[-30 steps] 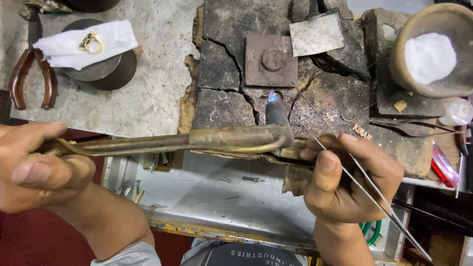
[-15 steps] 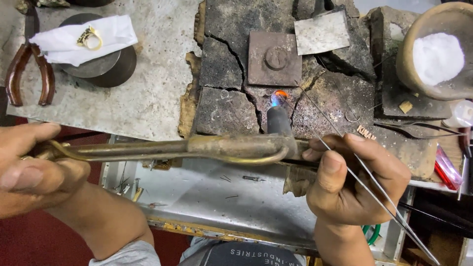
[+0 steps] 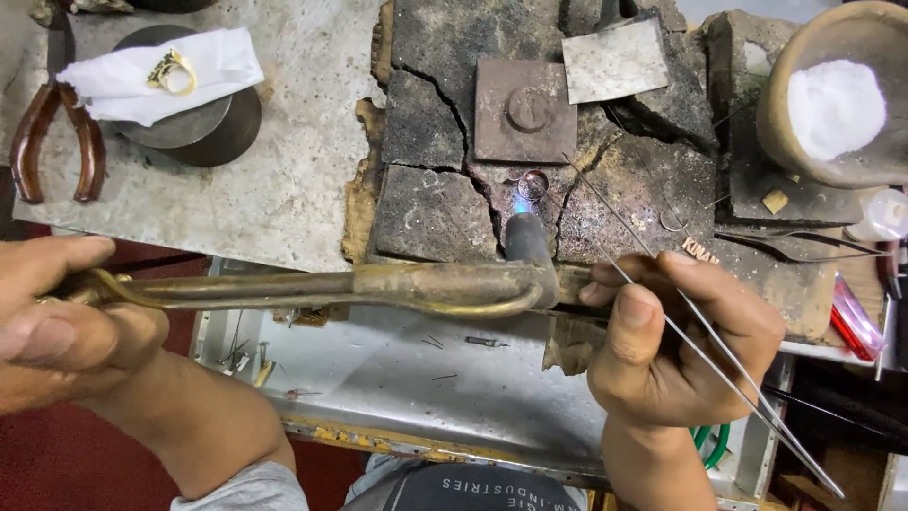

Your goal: Soldering a metal ring component using a gas torch and tweezers on a soldering block.

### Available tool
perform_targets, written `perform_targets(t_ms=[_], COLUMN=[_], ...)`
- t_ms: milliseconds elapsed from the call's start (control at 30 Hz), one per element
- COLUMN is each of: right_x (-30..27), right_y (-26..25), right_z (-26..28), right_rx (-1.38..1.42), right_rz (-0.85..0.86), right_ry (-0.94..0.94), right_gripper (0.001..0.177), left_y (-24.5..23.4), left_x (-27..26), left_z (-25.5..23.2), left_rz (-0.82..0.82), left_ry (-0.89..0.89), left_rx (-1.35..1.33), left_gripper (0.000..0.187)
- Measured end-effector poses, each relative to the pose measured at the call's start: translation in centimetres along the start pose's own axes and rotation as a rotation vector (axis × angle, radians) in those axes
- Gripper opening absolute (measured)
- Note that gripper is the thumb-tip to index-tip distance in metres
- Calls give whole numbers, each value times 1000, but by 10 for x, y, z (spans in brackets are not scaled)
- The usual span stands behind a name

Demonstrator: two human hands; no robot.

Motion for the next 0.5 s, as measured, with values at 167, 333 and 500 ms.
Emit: perform_targets(t_ms=[167,333,500], right_x=[1,4,7], right_y=[0,-2,-2], right_z=[0,-1,2], right_rx=[12,6,9], right_rz=[13,31,38], right_ry=[-6,-41,-40], right_gripper=[26,26,26], left_y=[1,0,0], left_x=[-4,2,6], left_z=[3,-2,-4], left_rz=[47,113,81], left_ry=[-18,-78,1], left_rx=[-22,-4,36], left_gripper=[65,79,68])
Point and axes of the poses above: each hand's wrist, its own x-axis towards the middle knuckle, its own y-axis out of the palm, z = x × y, the point moved 1 cm from there along x, towards the middle knuckle, and after that the axes turned 1 degree about z, right-handed, at the moved point
